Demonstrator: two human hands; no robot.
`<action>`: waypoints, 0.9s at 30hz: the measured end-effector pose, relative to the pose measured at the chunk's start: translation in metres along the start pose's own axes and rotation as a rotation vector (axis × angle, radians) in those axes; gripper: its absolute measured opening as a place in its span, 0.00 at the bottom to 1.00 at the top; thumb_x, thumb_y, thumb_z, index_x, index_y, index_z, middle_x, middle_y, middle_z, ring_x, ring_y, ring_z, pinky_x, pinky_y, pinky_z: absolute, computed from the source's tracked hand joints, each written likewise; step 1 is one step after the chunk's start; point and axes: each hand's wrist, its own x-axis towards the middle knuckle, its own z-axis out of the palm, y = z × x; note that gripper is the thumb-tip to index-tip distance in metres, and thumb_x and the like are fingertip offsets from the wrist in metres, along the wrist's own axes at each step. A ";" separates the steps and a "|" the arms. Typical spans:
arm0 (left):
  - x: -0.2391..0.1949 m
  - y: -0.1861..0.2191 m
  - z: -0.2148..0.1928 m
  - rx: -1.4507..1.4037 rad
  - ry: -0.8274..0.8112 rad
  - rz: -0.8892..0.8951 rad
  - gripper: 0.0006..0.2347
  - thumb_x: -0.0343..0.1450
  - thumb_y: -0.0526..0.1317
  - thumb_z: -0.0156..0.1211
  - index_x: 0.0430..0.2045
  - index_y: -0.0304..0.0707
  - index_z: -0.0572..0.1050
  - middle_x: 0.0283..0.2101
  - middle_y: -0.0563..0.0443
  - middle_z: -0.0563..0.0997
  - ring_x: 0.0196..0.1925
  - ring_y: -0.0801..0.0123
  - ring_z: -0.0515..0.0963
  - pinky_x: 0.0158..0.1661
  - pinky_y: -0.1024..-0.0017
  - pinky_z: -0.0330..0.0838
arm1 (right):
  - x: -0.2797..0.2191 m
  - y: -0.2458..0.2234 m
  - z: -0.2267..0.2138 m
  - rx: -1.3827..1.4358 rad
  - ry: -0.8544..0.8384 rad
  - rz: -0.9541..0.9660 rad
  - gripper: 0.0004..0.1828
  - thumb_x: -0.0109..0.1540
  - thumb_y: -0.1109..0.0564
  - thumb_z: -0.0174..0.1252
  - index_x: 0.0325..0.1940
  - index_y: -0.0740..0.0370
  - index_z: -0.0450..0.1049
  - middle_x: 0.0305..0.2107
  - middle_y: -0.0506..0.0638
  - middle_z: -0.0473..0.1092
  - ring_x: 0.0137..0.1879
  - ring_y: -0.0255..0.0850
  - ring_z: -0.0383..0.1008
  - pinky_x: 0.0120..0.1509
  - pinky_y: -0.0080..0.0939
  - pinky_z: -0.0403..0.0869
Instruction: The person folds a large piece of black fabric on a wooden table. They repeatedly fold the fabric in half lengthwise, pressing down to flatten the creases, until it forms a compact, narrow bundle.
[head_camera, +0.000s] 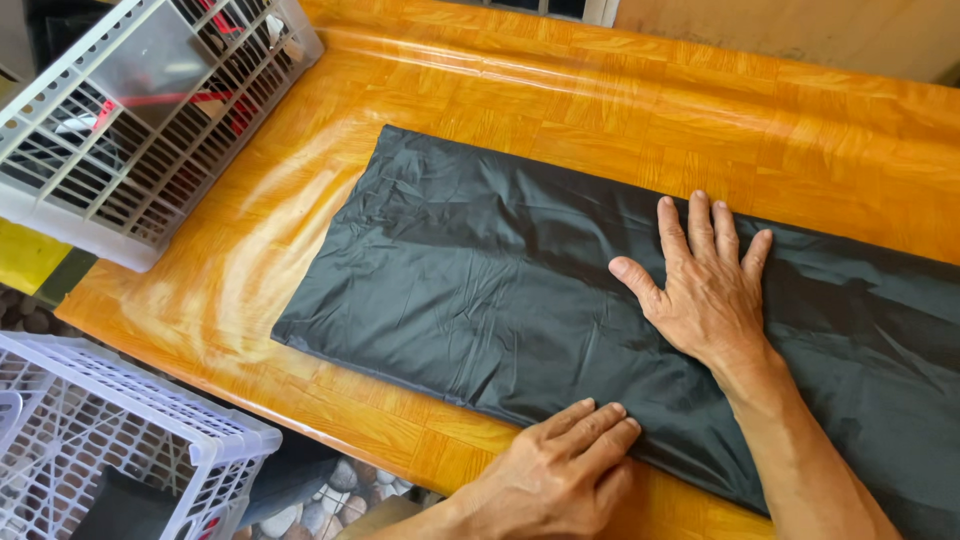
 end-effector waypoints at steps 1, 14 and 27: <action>0.003 -0.003 -0.006 0.022 -0.011 0.094 0.06 0.74 0.28 0.55 0.37 0.22 0.79 0.50 0.34 0.83 0.53 0.48 0.85 0.58 0.53 0.77 | 0.002 0.000 0.000 -0.002 0.004 -0.002 0.50 0.64 0.21 0.38 0.78 0.58 0.58 0.73 0.67 0.56 0.78 0.64 0.53 0.67 0.86 0.53; 0.031 -0.010 -0.031 0.094 -0.128 0.205 0.06 0.76 0.27 0.51 0.28 0.33 0.71 0.44 0.38 0.79 0.42 0.56 0.82 0.42 0.66 0.76 | -0.003 -0.001 0.002 0.007 0.102 -0.038 0.44 0.65 0.26 0.47 0.74 0.58 0.64 0.71 0.68 0.59 0.75 0.67 0.57 0.64 0.89 0.54; 0.023 -0.030 -0.008 0.121 0.020 0.269 0.10 0.76 0.29 0.48 0.25 0.38 0.74 0.43 0.47 0.83 0.42 0.67 0.87 0.46 0.73 0.81 | -0.152 -0.024 -0.075 0.217 -0.167 -0.200 0.36 0.68 0.34 0.52 0.73 0.56 0.63 0.72 0.62 0.57 0.77 0.55 0.55 0.72 0.66 0.55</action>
